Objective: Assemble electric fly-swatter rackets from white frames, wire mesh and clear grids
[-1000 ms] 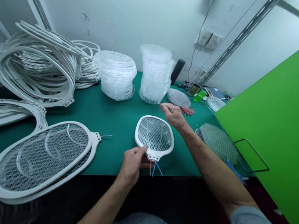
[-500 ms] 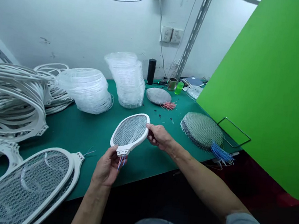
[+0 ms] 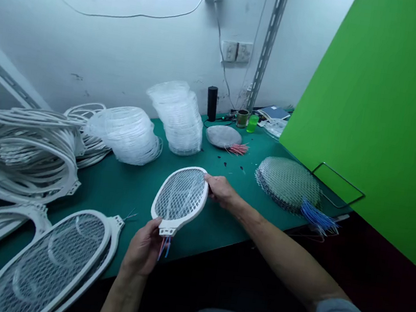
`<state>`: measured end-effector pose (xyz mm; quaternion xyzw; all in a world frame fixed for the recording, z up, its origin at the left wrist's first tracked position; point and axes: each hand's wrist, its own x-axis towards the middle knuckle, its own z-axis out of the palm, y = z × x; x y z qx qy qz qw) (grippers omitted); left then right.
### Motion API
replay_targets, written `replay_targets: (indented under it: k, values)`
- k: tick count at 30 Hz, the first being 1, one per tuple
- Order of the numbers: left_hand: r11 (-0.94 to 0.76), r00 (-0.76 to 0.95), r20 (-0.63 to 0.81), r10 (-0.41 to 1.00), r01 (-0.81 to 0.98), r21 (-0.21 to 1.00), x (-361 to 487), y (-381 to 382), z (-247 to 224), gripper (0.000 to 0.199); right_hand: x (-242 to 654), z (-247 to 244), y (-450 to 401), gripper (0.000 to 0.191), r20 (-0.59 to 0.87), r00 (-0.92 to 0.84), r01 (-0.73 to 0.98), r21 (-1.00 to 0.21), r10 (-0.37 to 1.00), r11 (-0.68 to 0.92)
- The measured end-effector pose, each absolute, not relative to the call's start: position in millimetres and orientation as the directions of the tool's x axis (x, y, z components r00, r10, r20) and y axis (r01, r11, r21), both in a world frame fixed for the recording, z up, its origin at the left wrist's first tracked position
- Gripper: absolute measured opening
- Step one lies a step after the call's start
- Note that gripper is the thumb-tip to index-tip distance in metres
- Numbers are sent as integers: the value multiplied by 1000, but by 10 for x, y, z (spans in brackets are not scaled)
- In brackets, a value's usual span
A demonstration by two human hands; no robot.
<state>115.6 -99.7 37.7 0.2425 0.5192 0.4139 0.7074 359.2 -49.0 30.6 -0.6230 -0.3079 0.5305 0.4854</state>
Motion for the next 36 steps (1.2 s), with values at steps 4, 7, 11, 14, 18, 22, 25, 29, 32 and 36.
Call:
replay_targets:
  k: [4, 7, 11, 14, 18, 22, 25, 29, 32, 36]
  values:
    - [504, 195, -466, 863, -276, 819, 1174, -1038, 297, 28, 3702, 184, -567, 49, -328, 277, -34, -943, 903, -332]
    - [479, 216, -434, 874, -241, 844, 1197, -1012, 251, 38, 3778, 107, -722, 50, -325, 307, -11, -941, 895, -338]
    - [473, 254, -412, 875, -272, 838, 1292, -987, 257, 41, 3857, 42, -848, 51, -348, 365, -24, -931, 863, -365]
    - [487, 315, -401, 860, -275, 829, 1378, -982, 280, 42, 3883, 21, -844, 52, -366, 381, -6, -919, 849, -393]
    - [470, 311, -396, 864, -215, 856, 1369, -963, 258, 41, 3900, 17, -849, 54, -357, 372, 81, -907, 857, -413]
    - [402, 369, -354, 859, -62, 913, 1125, -931, 233, 42, 3990, 0, -924, 54, -230, 386, 353, -858, 893, -374]
    - [341, 491, -343, 801, 96, 935, 890, -879, 307, 41, 4093, -39, -899, 41, 158, 340, 757, -632, 927, -170]
    - [221, 561, -351, 750, 287, 932, 717, -698, 480, 40, 4174, -106, -727, 36, 337, 115, 866, -495, 934, 72]
    - [2, 435, -261, 862, 512, 859, 700, -512, 516, 34, 4166, -151, -660, 39, 334, 36, 848, -508, 942, 148]
    - [-272, 279, 51, 959, 851, 449, 768, -365, 364, 32, 4106, -198, -690, 39, 344, -77, 879, -420, 936, 226]
